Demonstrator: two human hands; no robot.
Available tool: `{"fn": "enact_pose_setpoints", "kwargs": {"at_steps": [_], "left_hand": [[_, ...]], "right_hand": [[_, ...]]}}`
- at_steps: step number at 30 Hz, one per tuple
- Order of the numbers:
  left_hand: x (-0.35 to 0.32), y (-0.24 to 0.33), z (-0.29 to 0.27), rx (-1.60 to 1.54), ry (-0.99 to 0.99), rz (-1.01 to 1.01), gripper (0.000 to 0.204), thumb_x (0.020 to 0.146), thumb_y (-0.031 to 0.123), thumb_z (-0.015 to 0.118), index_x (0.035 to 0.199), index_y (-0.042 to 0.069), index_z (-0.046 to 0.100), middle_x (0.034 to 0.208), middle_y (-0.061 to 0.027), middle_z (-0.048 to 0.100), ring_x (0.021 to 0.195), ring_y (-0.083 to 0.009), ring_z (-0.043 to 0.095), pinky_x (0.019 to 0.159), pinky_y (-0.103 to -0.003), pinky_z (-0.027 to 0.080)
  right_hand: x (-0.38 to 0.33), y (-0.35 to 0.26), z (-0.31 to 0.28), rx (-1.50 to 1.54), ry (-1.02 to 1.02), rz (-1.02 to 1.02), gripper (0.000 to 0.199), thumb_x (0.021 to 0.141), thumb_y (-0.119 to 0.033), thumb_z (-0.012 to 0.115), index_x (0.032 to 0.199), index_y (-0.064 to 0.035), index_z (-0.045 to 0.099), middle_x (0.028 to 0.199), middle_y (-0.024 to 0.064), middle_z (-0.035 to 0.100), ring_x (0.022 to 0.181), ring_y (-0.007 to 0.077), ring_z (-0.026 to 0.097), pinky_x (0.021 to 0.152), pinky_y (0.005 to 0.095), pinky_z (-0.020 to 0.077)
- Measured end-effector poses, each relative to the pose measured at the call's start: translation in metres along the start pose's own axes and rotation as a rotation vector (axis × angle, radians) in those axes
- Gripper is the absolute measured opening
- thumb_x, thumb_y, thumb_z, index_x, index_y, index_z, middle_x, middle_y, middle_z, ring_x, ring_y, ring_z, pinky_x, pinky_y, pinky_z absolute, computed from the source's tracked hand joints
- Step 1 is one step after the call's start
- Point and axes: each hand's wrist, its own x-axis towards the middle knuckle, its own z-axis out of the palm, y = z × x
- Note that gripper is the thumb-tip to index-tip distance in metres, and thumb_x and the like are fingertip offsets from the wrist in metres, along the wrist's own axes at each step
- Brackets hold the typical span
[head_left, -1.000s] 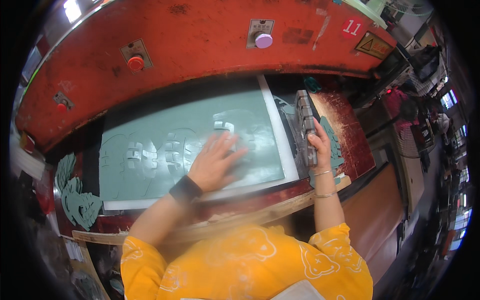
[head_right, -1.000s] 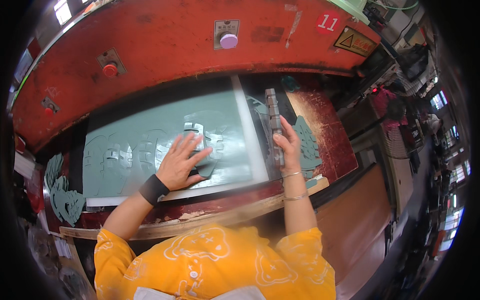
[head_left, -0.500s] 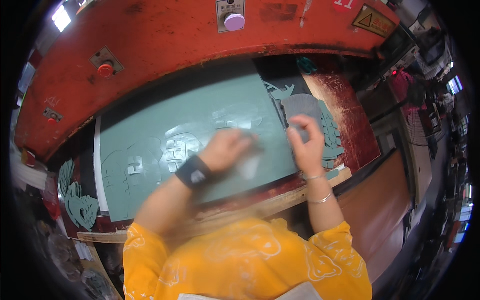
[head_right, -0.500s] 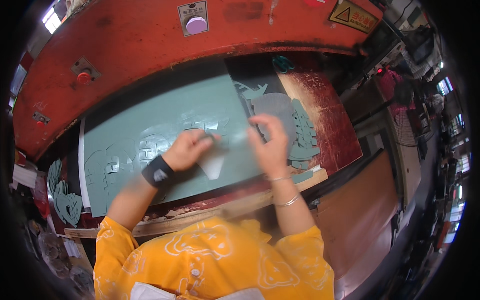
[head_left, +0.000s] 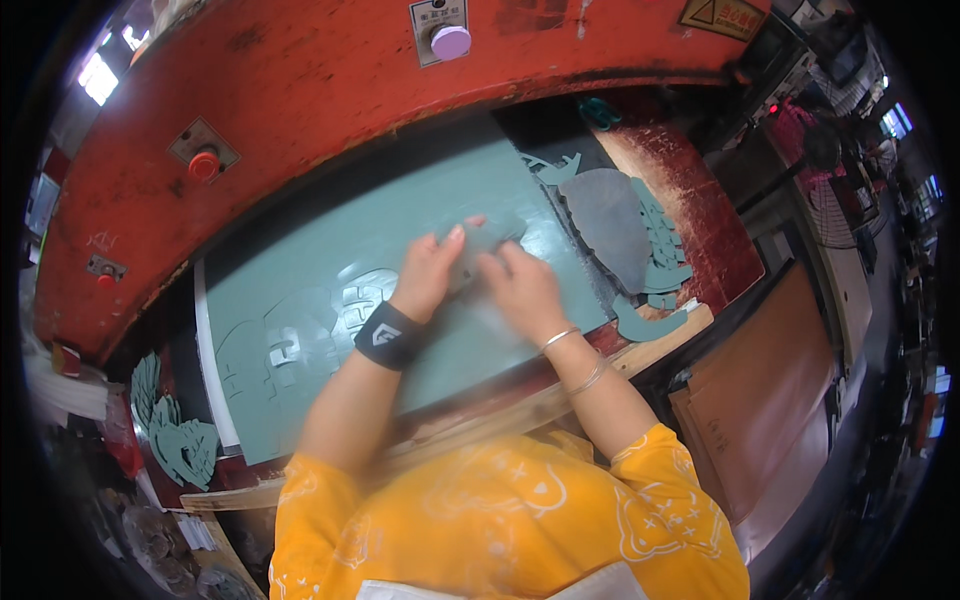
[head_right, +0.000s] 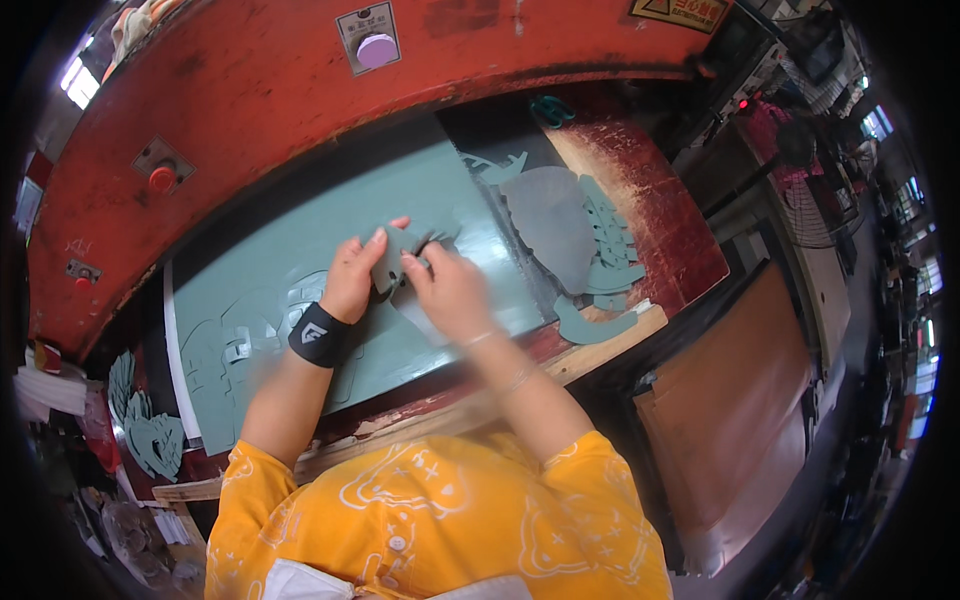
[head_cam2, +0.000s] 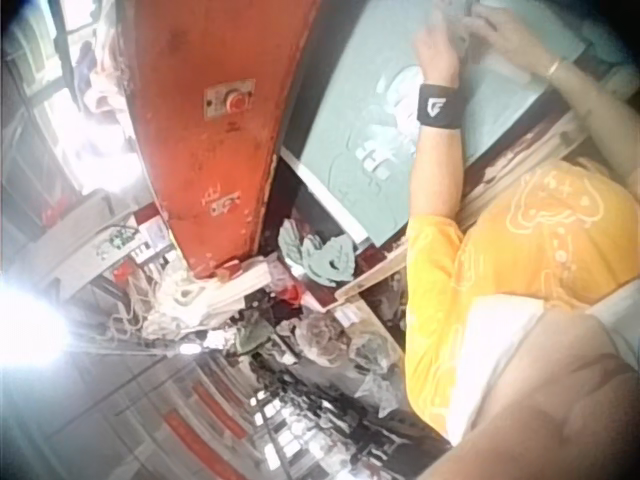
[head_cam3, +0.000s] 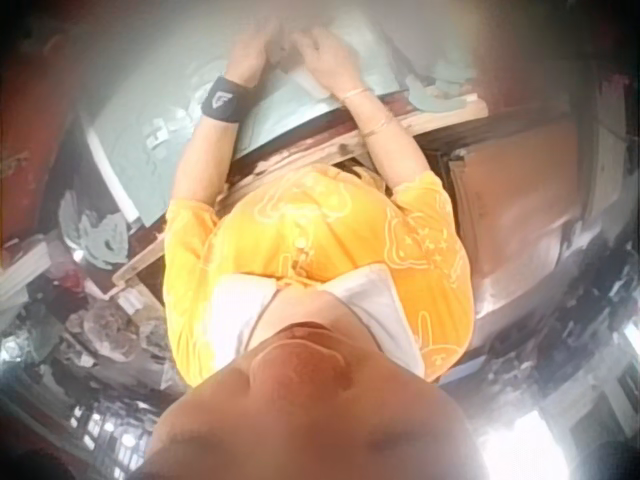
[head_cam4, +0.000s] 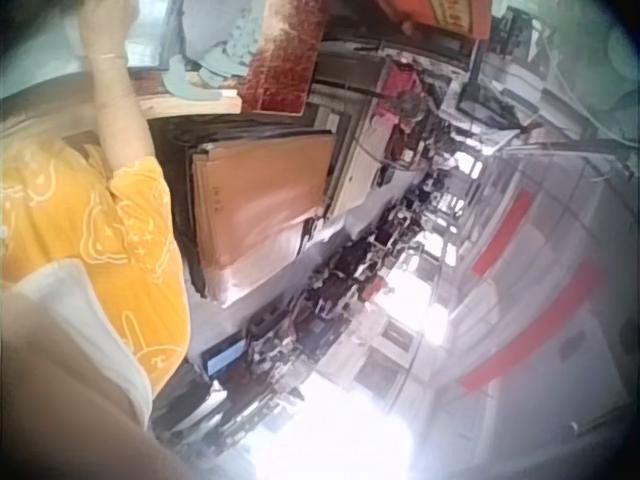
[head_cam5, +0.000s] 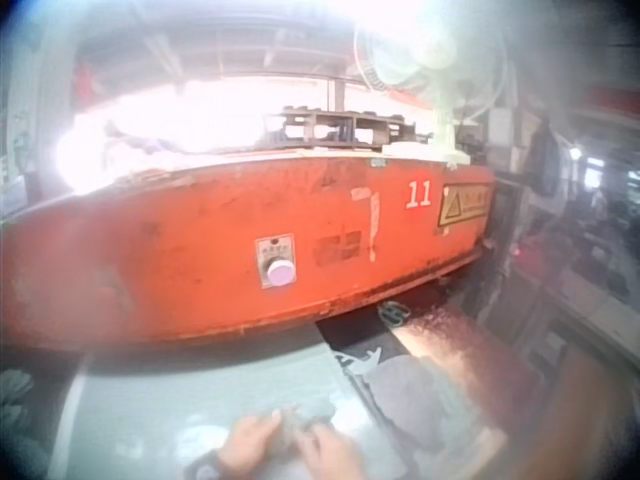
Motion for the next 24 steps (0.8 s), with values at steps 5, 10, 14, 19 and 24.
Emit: {"fn": "enact_pose_setpoints", "kwargs": {"at_steps": [5, 10, 14, 19, 24], "left_hand": [[0.04, 0.055, -0.052, -0.606, 0.394, 0.229, 0.036, 0.102, 0.029, 0.035, 0.12, 0.003, 0.053, 0.095, -0.0099, 0.061, 0.087, -0.0225, 0.06, 0.081, -0.038, 0.05], [0.046, 0.157, -0.128, -0.341, 0.471, 0.713, 0.039, 0.102, 0.027, 0.034, 0.131, 0.003, 0.045, 0.104, -0.0105, 0.055, 0.097, -0.0237, 0.058, 0.09, -0.039, 0.047], [0.006, 0.167, -0.118, 0.464, 0.184, 0.72, 0.033, 0.1, 0.02, 0.042, 0.124, 0.0, 0.054, 0.106, -0.0088, 0.062, 0.09, -0.0206, 0.063, 0.086, -0.035, 0.05], [-0.081, 0.068, -0.078, 1.324, -0.512, 0.388, 0.039, 0.084, 0.022, 0.059, 0.121, 0.01, 0.059, 0.1, -0.0123, 0.057, 0.09, -0.0278, 0.055, 0.084, -0.039, 0.046], [-0.121, 0.034, -0.079, 1.418, -0.565, 0.526, 0.054, 0.076, 0.028, 0.065, 0.126, 0.01, 0.055, 0.105, -0.0126, 0.05, 0.101, -0.0306, 0.048, 0.092, -0.043, 0.039]], "right_hand": [[-0.009, 0.022, -0.003, -0.063, 0.064, -0.155, 0.023, 0.09, -0.022, 0.054, 0.075, -0.0046, 0.054, 0.068, 0.017, 0.055, 0.065, 0.0376, 0.054, 0.059, 0.0441, 0.0422], [-0.007, 0.026, -0.004, -0.163, 0.04, -0.205, 0.023, 0.088, -0.021, 0.055, 0.072, -0.0037, 0.054, 0.067, 0.0179, 0.055, 0.064, 0.0378, 0.054, 0.059, 0.0441, 0.0419], [-0.005, 0.025, -0.005, -0.027, 0.064, -0.076, 0.026, 0.089, -0.021, 0.057, 0.072, -0.0015, 0.054, 0.06, 0.0167, 0.051, 0.054, 0.0309, 0.049, 0.052, 0.0395, 0.0392], [-0.006, 0.022, -0.004, -0.004, 0.09, -0.131, 0.029, 0.092, -0.023, 0.058, 0.075, -0.0002, 0.054, 0.054, 0.0126, 0.042, 0.045, 0.016, 0.038, 0.046, 0.0323, 0.0332], [-0.008, 0.011, -0.002, -0.089, 0.089, -0.091, 0.026, 0.088, -0.022, 0.058, 0.072, -0.0008, 0.055, 0.061, 0.0179, 0.056, 0.056, 0.0361, 0.055, 0.053, 0.042, 0.0422]]}}
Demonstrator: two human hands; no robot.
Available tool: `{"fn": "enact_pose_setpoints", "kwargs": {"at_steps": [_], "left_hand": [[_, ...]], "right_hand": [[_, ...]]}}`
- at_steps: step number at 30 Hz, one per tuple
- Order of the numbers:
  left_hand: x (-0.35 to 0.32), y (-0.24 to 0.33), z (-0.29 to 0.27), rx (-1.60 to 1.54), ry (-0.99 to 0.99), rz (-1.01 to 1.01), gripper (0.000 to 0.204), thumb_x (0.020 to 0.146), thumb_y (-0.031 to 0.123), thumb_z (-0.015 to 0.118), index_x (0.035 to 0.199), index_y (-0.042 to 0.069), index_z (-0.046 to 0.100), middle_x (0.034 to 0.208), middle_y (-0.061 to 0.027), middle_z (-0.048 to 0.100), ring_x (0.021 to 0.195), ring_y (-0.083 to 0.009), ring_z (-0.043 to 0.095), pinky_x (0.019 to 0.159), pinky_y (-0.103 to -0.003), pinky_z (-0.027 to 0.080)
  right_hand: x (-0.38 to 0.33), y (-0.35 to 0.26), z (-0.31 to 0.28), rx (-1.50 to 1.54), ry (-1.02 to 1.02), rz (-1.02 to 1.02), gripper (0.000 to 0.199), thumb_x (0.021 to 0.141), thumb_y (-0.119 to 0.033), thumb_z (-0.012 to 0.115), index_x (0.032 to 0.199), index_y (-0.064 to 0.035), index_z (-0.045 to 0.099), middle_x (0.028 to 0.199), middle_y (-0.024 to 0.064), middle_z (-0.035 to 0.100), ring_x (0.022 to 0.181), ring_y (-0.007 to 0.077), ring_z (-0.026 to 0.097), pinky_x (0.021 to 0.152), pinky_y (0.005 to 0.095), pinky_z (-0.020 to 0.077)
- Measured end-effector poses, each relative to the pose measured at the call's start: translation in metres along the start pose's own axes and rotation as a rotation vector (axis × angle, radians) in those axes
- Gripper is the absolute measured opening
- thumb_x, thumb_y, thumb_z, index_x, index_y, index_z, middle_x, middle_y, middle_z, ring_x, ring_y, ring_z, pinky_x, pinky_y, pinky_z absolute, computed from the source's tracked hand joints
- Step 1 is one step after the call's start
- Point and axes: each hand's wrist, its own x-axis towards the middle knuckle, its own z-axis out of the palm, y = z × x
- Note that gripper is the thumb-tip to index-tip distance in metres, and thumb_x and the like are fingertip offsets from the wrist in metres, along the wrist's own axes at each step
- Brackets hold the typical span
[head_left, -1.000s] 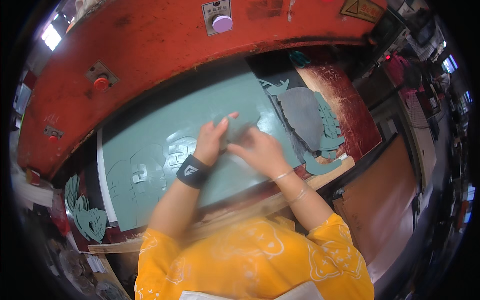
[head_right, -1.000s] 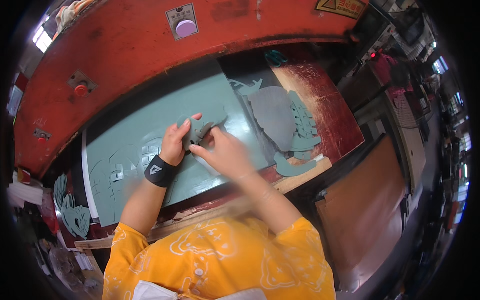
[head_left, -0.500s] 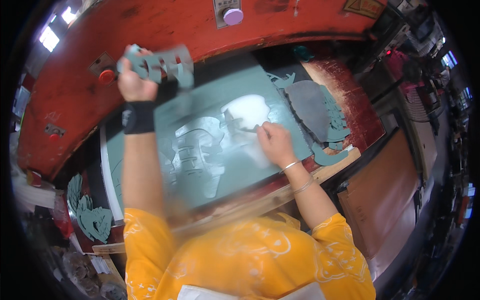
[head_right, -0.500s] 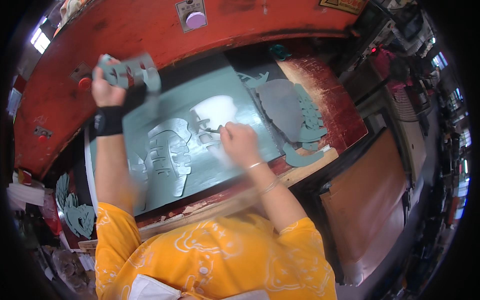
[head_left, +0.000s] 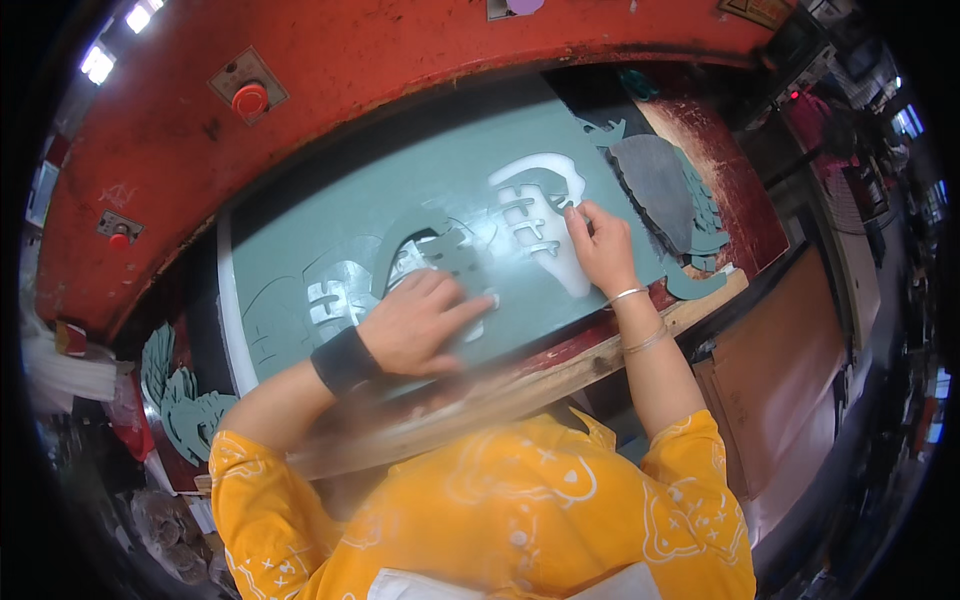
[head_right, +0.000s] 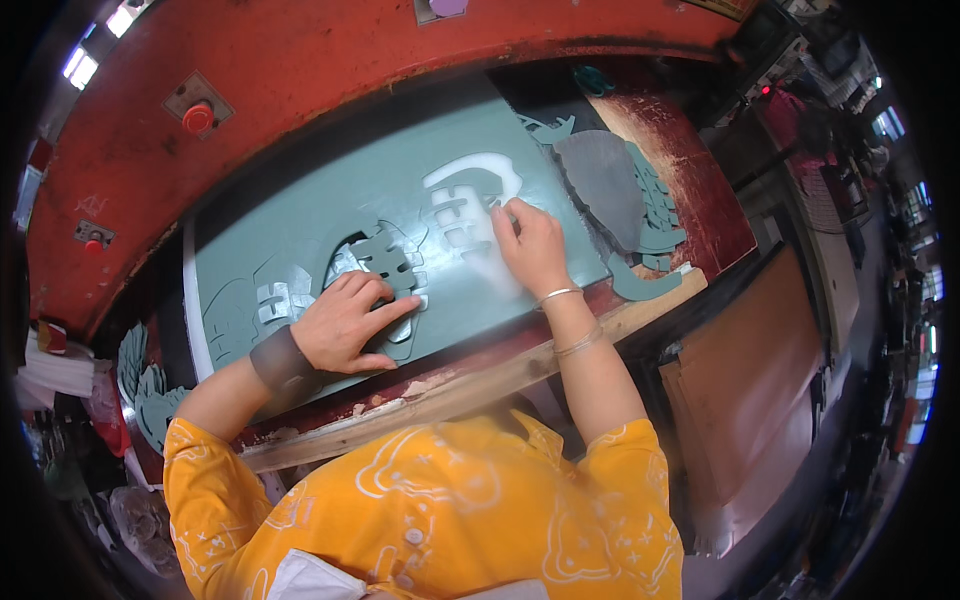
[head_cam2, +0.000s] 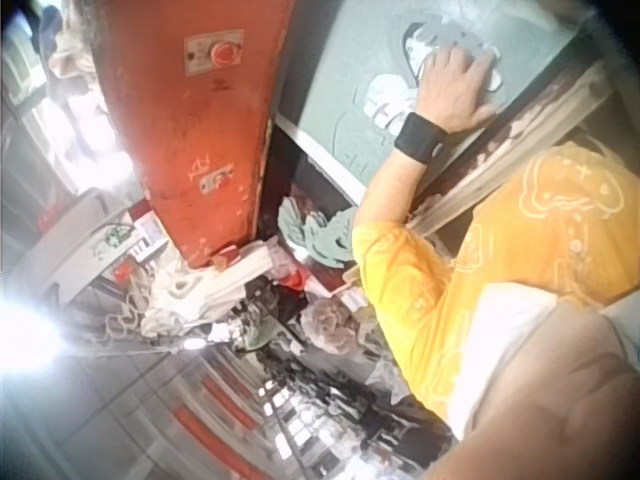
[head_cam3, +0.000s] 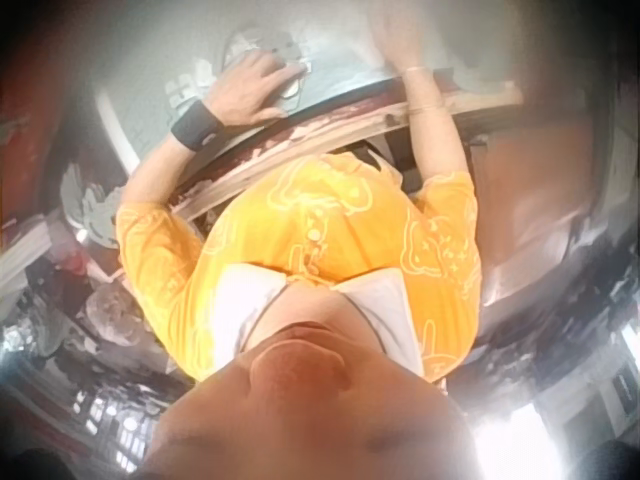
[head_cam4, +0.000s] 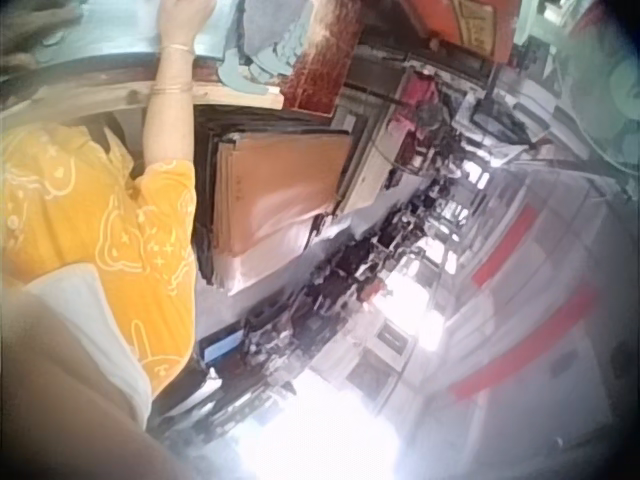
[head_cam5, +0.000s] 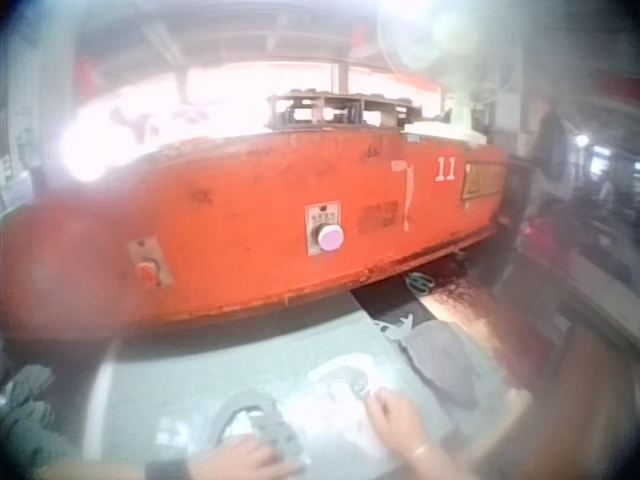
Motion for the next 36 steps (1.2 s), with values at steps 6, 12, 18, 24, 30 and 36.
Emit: {"fn": "enact_pose_setpoints", "kwargs": {"at_steps": [6, 12, 18, 24, 30, 36], "left_hand": [[0.011, -0.016, 0.007, 0.031, 0.066, 0.175, 0.05, 0.071, 0.028, 0.063, 0.117, 0.009, 0.058, 0.089, -0.0107, 0.054, 0.085, -0.0284, 0.053, 0.078, -0.039, 0.043], [0.016, -0.043, -0.002, -0.126, 0.222, 0.129, 0.032, 0.074, 0.013, 0.067, 0.106, 0.008, 0.064, 0.086, -0.0094, 0.062, 0.08, -0.0274, 0.059, 0.071, -0.039, 0.047], [0.043, -0.065, -0.069, -1.633, 0.754, -0.407, 0.049, 0.101, 0.037, 0.039, 0.136, 0.003, 0.042, 0.117, -0.0135, 0.059, 0.105, -0.0212, 0.059, 0.093, -0.035, 0.046], [0.037, -0.075, -0.072, -1.317, 0.584, -0.317, 0.048, 0.103, 0.035, 0.037, 0.134, -0.002, 0.041, 0.117, -0.0162, 0.057, 0.103, -0.0238, 0.059, 0.09, -0.036, 0.048], [0.032, -0.085, -0.074, -1.233, 0.608, -0.305, 0.047, 0.103, 0.034, 0.037, 0.131, -0.003, 0.044, 0.117, -0.017, 0.058, 0.104, -0.0237, 0.059, 0.091, -0.036, 0.047], [0.044, -0.088, -0.079, -1.185, 0.584, -0.308, 0.044, 0.102, 0.031, 0.041, 0.126, -0.004, 0.049, 0.115, -0.0153, 0.059, 0.103, -0.0219, 0.059, 0.09, -0.034, 0.047]], "right_hand": [[-0.005, -0.005, 0.008, -0.051, -0.036, 0.048, 0.024, 0.086, -0.023, 0.059, 0.074, -0.0017, 0.058, 0.071, 0.0186, 0.059, 0.07, 0.037, 0.057, 0.064, 0.0438, 0.044], [-0.007, -0.033, 0.026, -0.134, 0.278, -0.055, 0.04, 0.075, -0.021, 0.068, 0.11, -0.0042, 0.057, 0.109, 0.0162, 0.055, 0.105, 0.0337, 0.052, 0.093, 0.0435, 0.0404], [-0.005, -0.15, 0.049, 0.293, -0.075, -0.039, 0.029, 0.079, -0.031, 0.065, 0.086, -0.006, 0.052, 0.079, 0.0143, 0.06, 0.078, 0.0353, 0.061, 0.072, 0.0448, 0.0484], [0.021, -0.166, 0.071, 0.249, -0.123, 0.155, 0.048, 0.085, -0.044, 0.06, 0.101, -0.0011, 0.044, 0.089, 0.0217, 0.061, 0.083, 0.0387, 0.06, 0.072, 0.0461, 0.0465], [0.03, -0.156, 0.077, 0.225, -0.142, 0.053, 0.034, 0.089, -0.039, 0.056, 0.093, -0.006, 0.049, 0.081, 0.0176, 0.062, 0.078, 0.0389, 0.06, 0.068, 0.0483, 0.0448], [0.035, -0.147, 0.074, 0.231, -0.089, 0.008, 0.027, 0.09, -0.034, 0.054, 0.086, -0.0066, 0.053, 0.072, 0.0164, 0.062, 0.072, 0.0387, 0.06, 0.065, 0.0487, 0.0452]]}}
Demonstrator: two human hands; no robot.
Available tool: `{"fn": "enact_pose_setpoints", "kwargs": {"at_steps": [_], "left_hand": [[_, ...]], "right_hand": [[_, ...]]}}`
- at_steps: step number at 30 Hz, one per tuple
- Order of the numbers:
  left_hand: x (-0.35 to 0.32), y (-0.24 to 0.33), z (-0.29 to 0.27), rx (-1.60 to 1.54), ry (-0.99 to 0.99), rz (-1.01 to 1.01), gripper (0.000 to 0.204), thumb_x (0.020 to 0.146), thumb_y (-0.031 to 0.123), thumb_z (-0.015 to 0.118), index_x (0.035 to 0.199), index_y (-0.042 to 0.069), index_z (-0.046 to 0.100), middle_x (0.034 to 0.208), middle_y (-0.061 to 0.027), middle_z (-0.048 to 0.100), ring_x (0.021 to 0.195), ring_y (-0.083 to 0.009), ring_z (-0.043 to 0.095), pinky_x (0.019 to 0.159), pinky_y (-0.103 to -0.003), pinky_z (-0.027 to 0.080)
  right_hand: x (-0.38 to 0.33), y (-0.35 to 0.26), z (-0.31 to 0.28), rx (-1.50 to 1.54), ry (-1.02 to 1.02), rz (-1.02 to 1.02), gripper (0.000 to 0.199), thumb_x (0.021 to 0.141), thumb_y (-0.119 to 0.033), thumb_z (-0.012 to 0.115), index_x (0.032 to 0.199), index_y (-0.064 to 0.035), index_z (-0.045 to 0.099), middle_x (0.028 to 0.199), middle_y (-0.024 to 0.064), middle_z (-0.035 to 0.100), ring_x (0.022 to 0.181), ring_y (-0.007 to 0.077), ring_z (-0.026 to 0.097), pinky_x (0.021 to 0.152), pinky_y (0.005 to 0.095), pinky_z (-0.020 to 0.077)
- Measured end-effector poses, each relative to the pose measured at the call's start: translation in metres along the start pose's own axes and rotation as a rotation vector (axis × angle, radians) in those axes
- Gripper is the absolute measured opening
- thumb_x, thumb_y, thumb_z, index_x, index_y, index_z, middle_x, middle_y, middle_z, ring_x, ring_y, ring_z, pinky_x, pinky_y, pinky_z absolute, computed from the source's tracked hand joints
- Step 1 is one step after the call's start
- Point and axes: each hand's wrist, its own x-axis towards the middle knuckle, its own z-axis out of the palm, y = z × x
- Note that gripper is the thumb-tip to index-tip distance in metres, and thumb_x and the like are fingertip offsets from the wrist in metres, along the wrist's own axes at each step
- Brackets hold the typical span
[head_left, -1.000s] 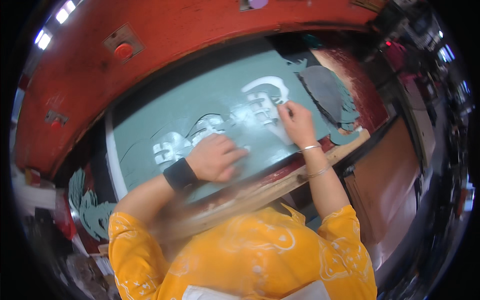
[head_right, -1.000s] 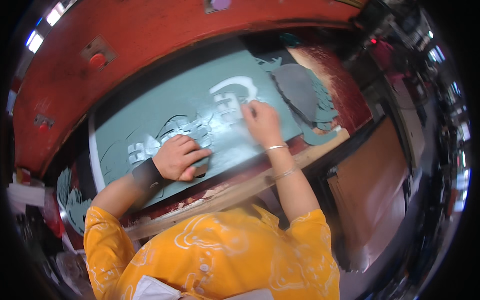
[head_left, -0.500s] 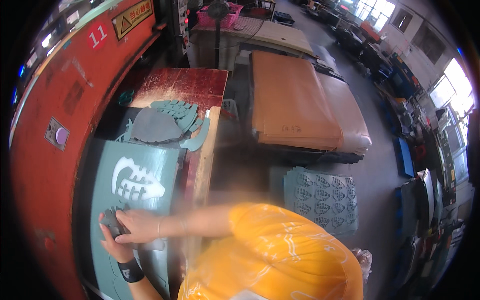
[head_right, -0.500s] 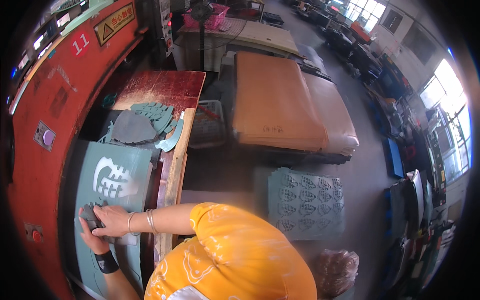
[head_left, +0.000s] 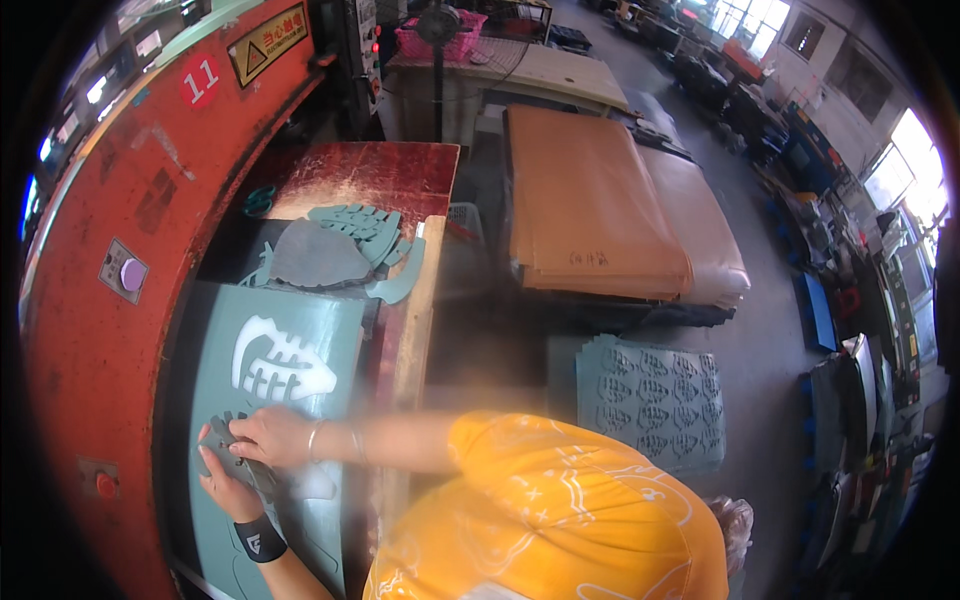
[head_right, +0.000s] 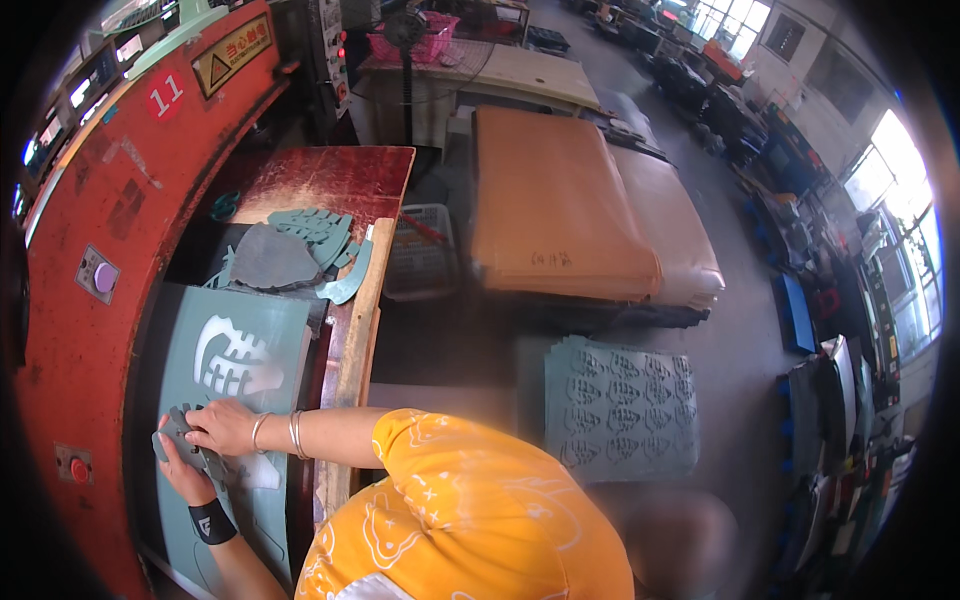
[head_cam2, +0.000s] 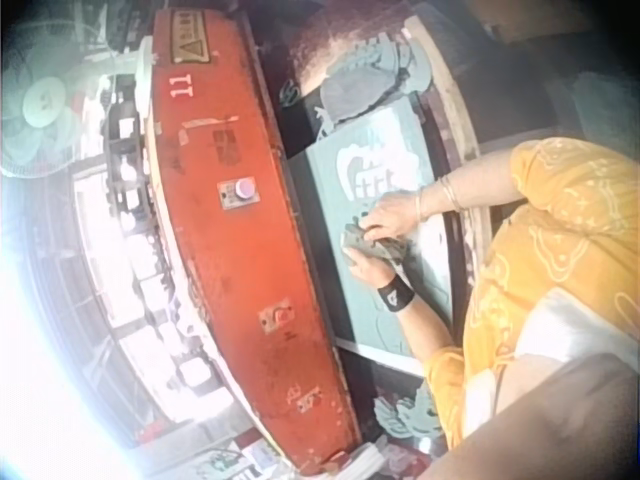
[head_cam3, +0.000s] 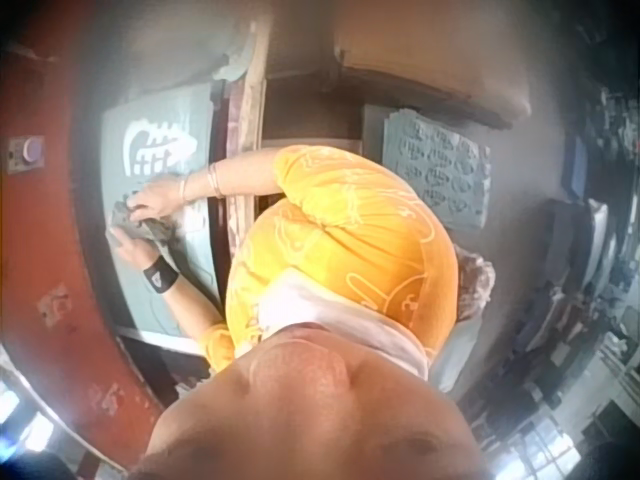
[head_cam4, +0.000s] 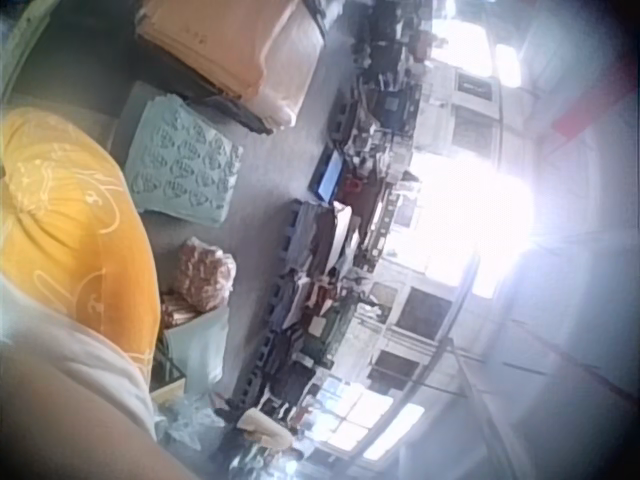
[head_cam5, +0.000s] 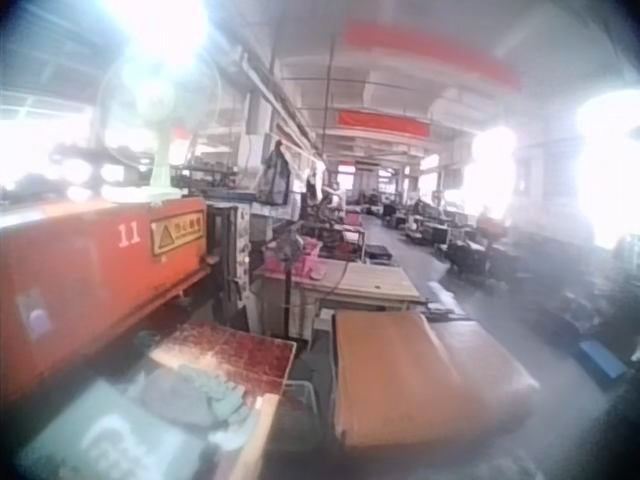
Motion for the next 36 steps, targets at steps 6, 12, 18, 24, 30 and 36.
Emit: {"fn": "enact_pose_setpoints", "kwargs": {"at_steps": [6, 12, 18, 24, 30, 36], "left_hand": [[0.018, 0.023, -0.012, 0.089, -0.075, -0.039, 0.04, 0.1, 0.027, 0.045, 0.125, -0.003, 0.055, 0.111, -0.0082, 0.061, 0.095, -0.0146, 0.059, 0.083, -0.03, 0.048], [0.054, 0.101, -0.083, -0.556, 0.197, 0.202, 0.043, 0.101, 0.028, 0.039, 0.135, 0.002, 0.042, 0.113, -0.0129, 0.055, 0.103, -0.0245, 0.056, 0.098, -0.044, 0.045], [0.036, 0.187, -0.133, 0.084, 0.173, 0.348, 0.037, 0.097, 0.015, 0.046, 0.133, 0.003, 0.047, 0.107, -0.0117, 0.06, 0.09, -0.0194, 0.062, 0.084, -0.035, 0.051], [-0.064, 0.115, -0.085, 0.894, -0.556, 0.306, 0.052, 0.074, 0.004, 0.067, 0.124, 0.013, 0.058, 0.095, -0.0074, 0.052, 0.08, -0.0185, 0.052, 0.066, -0.029, 0.045], [-0.122, 0.079, -0.096, 1.016, -0.775, 0.283, 0.06, 0.072, 0.029, 0.071, 0.126, 0.009, 0.054, 0.098, -0.0128, 0.047, 0.092, -0.0301, 0.048, 0.08, -0.039, 0.042], [-0.108, 0.077, -0.091, 0.872, -0.614, 0.435, 0.047, 0.075, 0.015, 0.059, 0.122, 0.013, 0.058, 0.089, -0.0129, 0.054, 0.082, -0.0327, 0.054, 0.073, -0.041, 0.047]], "right_hand": [[0.017, 0.007, -0.001, -0.241, 0.151, -0.258, 0.025, 0.081, -0.031, 0.055, 0.075, -0.0069, 0.059, 0.074, 0.0172, 0.061, 0.073, 0.0377, 0.061, 0.064, 0.0467, 0.0489], [0.008, 0.02, -0.011, -0.216, 0.104, -0.012, 0.018, 0.081, -0.019, 0.056, 0.072, -0.0031, 0.056, 0.07, 0.0165, 0.059, 0.069, 0.0368, 0.058, 0.064, 0.045, 0.0461], [0.02, -0.003, -0.012, -0.246, 0.083, 0.017, 0.024, 0.084, -0.019, 0.055, 0.07, -0.0001, 0.051, 0.066, 0.0193, 0.057, 0.063, 0.0385, 0.055, 0.059, 0.0451, 0.0439], [0.02, -0.004, -0.015, -0.264, 0.034, -0.001, 0.025, 0.085, -0.02, 0.055, 0.068, -0.0014, 0.052, 0.064, 0.0146, 0.06, 0.062, 0.0368, 0.057, 0.06, 0.0448, 0.0452], [0.02, 0.004, -0.01, -0.338, 0.039, -0.051, 0.025, 0.084, -0.02, 0.055, 0.068, -0.0017, 0.051, 0.063, 0.0146, 0.057, 0.061, 0.0363, 0.054, 0.057, 0.0456, 0.0429], [0.022, -0.005, -0.009, -0.332, 0.044, -0.004, 0.027, 0.085, -0.023, 0.058, 0.07, -0.0024, 0.051, 0.062, 0.0128, 0.056, 0.061, 0.0329, 0.055, 0.058, 0.0404, 0.0443]]}}
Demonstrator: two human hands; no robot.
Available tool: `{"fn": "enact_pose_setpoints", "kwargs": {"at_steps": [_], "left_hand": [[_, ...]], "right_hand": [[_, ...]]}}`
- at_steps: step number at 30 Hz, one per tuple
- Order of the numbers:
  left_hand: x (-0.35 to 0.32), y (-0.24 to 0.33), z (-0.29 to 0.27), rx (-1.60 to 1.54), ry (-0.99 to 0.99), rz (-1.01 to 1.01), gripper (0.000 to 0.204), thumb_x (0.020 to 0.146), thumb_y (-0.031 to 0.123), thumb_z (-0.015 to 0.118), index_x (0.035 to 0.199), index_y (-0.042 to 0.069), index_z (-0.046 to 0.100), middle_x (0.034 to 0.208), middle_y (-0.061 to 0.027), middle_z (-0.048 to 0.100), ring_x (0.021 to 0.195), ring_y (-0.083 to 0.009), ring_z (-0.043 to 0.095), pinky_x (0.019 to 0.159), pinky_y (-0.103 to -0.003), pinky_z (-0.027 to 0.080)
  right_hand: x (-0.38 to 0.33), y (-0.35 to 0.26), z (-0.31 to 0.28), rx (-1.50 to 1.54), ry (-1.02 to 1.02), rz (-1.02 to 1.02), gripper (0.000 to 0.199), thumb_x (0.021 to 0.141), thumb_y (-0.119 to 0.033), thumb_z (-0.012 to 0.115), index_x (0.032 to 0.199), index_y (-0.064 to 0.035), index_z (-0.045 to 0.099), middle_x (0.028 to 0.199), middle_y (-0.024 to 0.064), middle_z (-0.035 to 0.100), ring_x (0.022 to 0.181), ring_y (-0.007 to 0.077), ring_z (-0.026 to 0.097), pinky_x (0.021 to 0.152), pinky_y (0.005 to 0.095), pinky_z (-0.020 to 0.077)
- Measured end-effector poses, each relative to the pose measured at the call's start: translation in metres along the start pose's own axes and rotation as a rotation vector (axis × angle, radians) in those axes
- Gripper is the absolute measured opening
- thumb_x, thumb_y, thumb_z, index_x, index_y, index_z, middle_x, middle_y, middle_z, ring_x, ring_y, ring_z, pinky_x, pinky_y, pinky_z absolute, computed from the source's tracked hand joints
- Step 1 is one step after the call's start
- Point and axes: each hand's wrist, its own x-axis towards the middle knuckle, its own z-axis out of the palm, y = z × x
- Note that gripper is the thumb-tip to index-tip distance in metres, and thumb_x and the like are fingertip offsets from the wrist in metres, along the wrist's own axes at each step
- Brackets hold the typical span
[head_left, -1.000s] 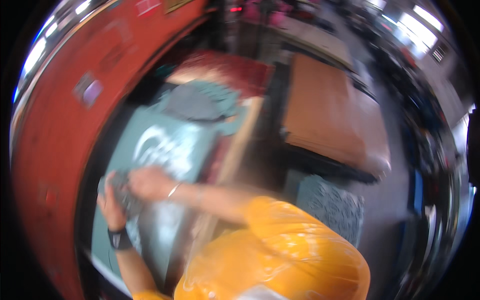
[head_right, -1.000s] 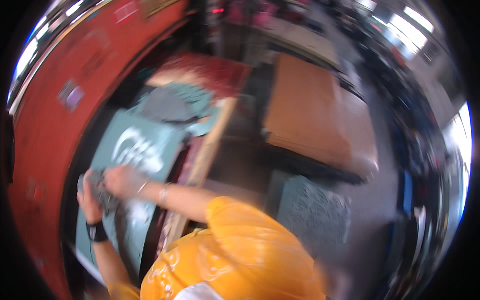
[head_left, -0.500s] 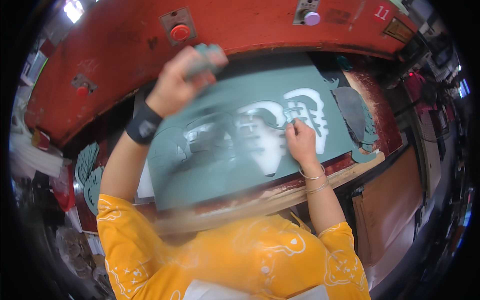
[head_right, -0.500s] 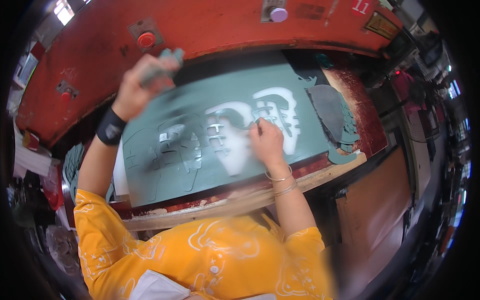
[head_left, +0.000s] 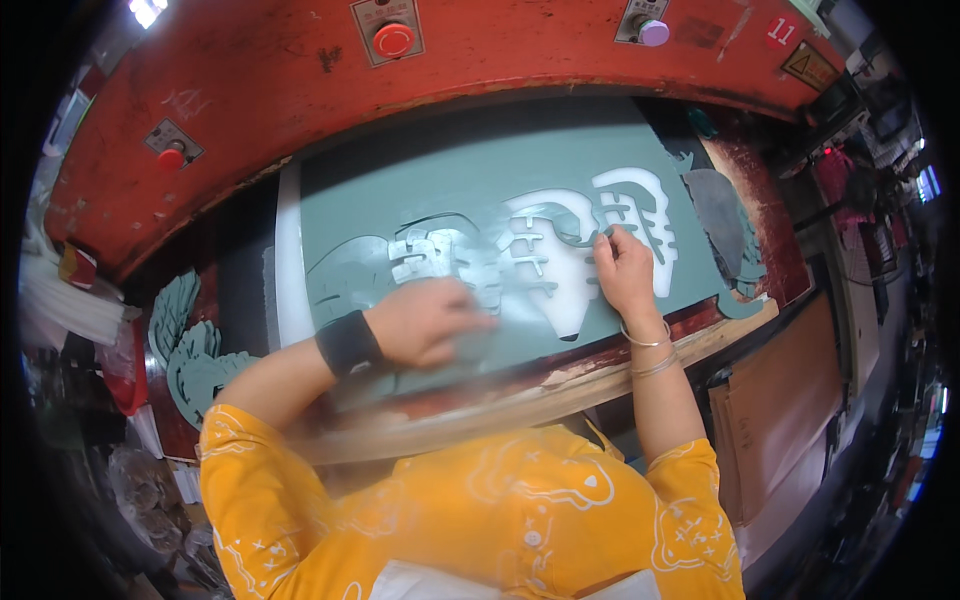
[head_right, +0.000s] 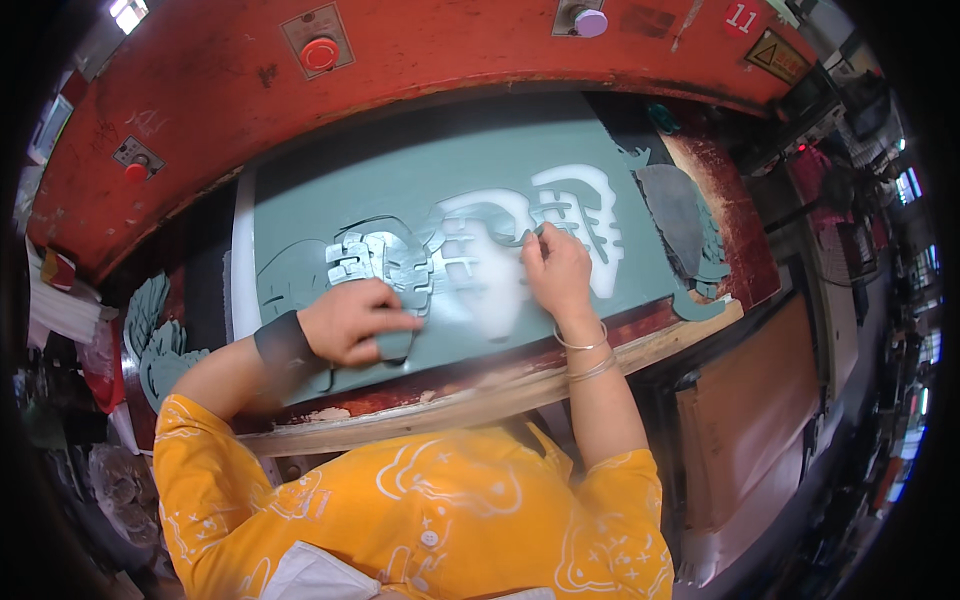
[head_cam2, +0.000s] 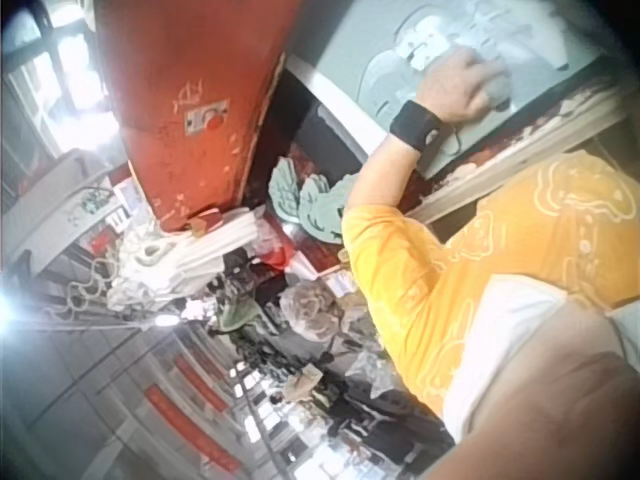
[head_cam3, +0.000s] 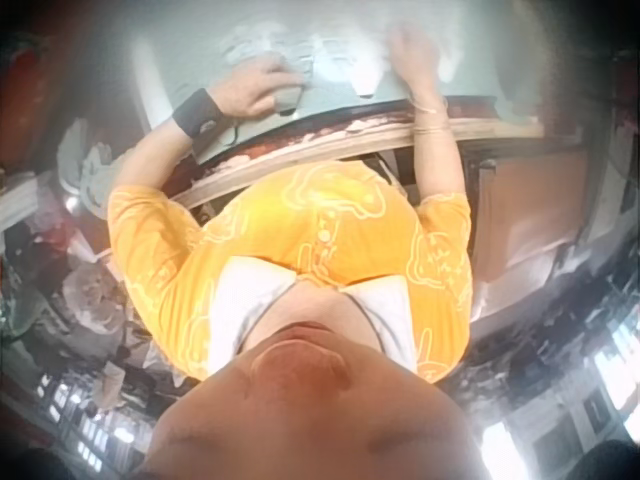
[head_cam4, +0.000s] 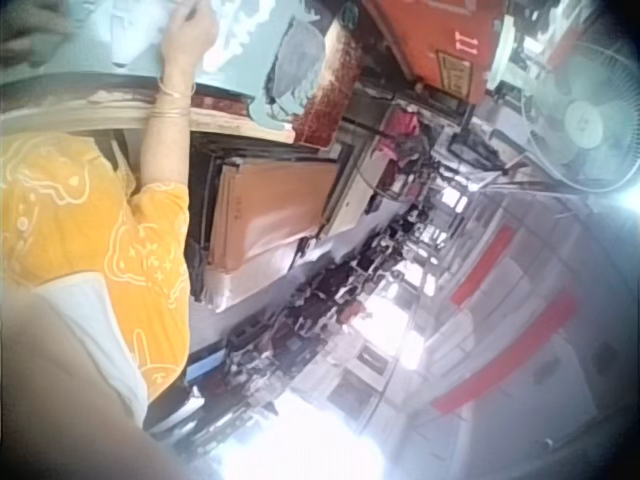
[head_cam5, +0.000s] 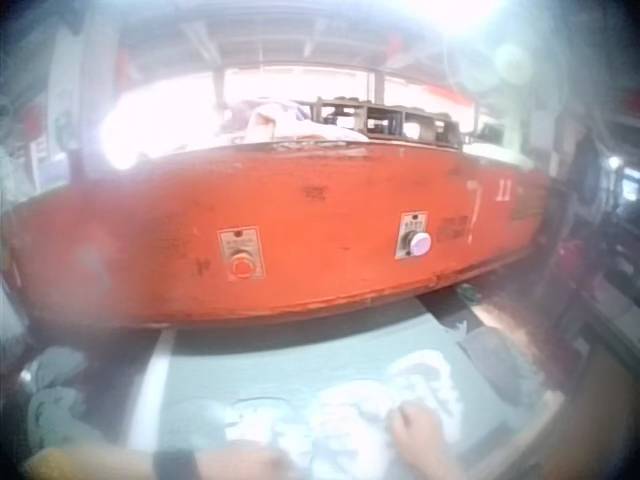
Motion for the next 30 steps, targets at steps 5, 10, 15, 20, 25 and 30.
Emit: {"fn": "enact_pose_setpoints", "kwargs": {"at_steps": [5, 10, 15, 20, 25, 30], "left_hand": [[0.005, -0.023, -0.018, -1.082, 0.702, -0.581, 0.036, 0.098, 0.026, 0.044, 0.123, 0.002, 0.055, 0.108, -0.0126, 0.065, 0.097, -0.0214, 0.063, 0.085, -0.033, 0.05], [0.008, -0.024, -0.023, -1.259, 1.045, -0.444, 0.041, 0.101, 0.029, 0.042, 0.124, -0.002, 0.053, 0.106, -0.0138, 0.065, 0.097, -0.02, 0.063, 0.09, -0.031, 0.048], [0.012, -0.017, -0.024, -1.177, 1.088, -0.441, 0.041, 0.101, 0.03, 0.041, 0.125, -0.001, 0.051, 0.109, -0.0139, 0.064, 0.101, -0.0212, 0.062, 0.092, -0.033, 0.047], [0.006, -0.04, -0.055, -1.259, 1.274, -0.297, 0.04, 0.101, 0.029, 0.039, 0.127, 0.001, 0.05, 0.116, -0.0143, 0.06, 0.106, -0.0234, 0.059, 0.095, -0.038, 0.046], [0.011, -0.042, -0.093, -1.425, 1.416, -0.329, 0.039, 0.101, 0.033, 0.036, 0.123, 0.004, 0.052, 0.12, -0.0102, 0.058, 0.114, -0.0261, 0.055, 0.099, -0.042, 0.043], [-0.005, -0.033, -0.133, -1.137, 1.377, -0.267, 0.04, 0.101, 0.033, 0.041, 0.123, 0.002, 0.052, 0.116, -0.0106, 0.059, 0.108, -0.0257, 0.058, 0.095, -0.041, 0.047]], "right_hand": [[0.003, -0.037, -0.01, 0.19, 0.413, -0.122, 0.017, 0.082, -0.015, 0.066, 0.077, -0.003, 0.056, 0.072, 0.0081, 0.058, 0.067, 0.0247, 0.056, 0.064, 0.0328, 0.046], [-0.004, -0.109, 0.007, 0.18, -0.128, -0.52, 0.02, 0.08, -0.018, 0.07, 0.087, -0.0058, 0.057, 0.075, 0.0087, 0.059, 0.071, 0.0267, 0.058, 0.066, 0.0359, 0.0473], [-0.01, -0.133, 0.051, 0.045, -0.246, -0.461, 0.029, 0.083, -0.034, 0.067, 0.084, -0.0077, 0.056, 0.077, 0.0102, 0.062, 0.075, 0.0286, 0.061, 0.065, 0.0398, 0.0476], [-0.042, -0.106, 0.068, -0.023, -0.355, -0.525, 0.02, 0.083, -0.021, 0.063, 0.072, -0.0058, 0.057, 0.065, 0.0118, 0.057, 0.065, 0.0333, 0.057, 0.061, 0.0454, 0.0453], [-0.048, -0.092, 0.07, 0.017, -0.379, -0.469, 0.015, 0.083, -0.019, 0.062, 0.075, -0.0057, 0.06, 0.067, 0.0138, 0.058, 0.066, 0.0351, 0.057, 0.061, 0.0454, 0.0448], [-0.043, -0.112, 0.052, 0.218, -0.346, -0.204, 0.009, 0.081, -0.009, 0.063, 0.078, -0.0034, 0.057, 0.073, 0.0139, 0.059, 0.065, 0.0294, 0.055, 0.064, 0.0355, 0.0477]]}}
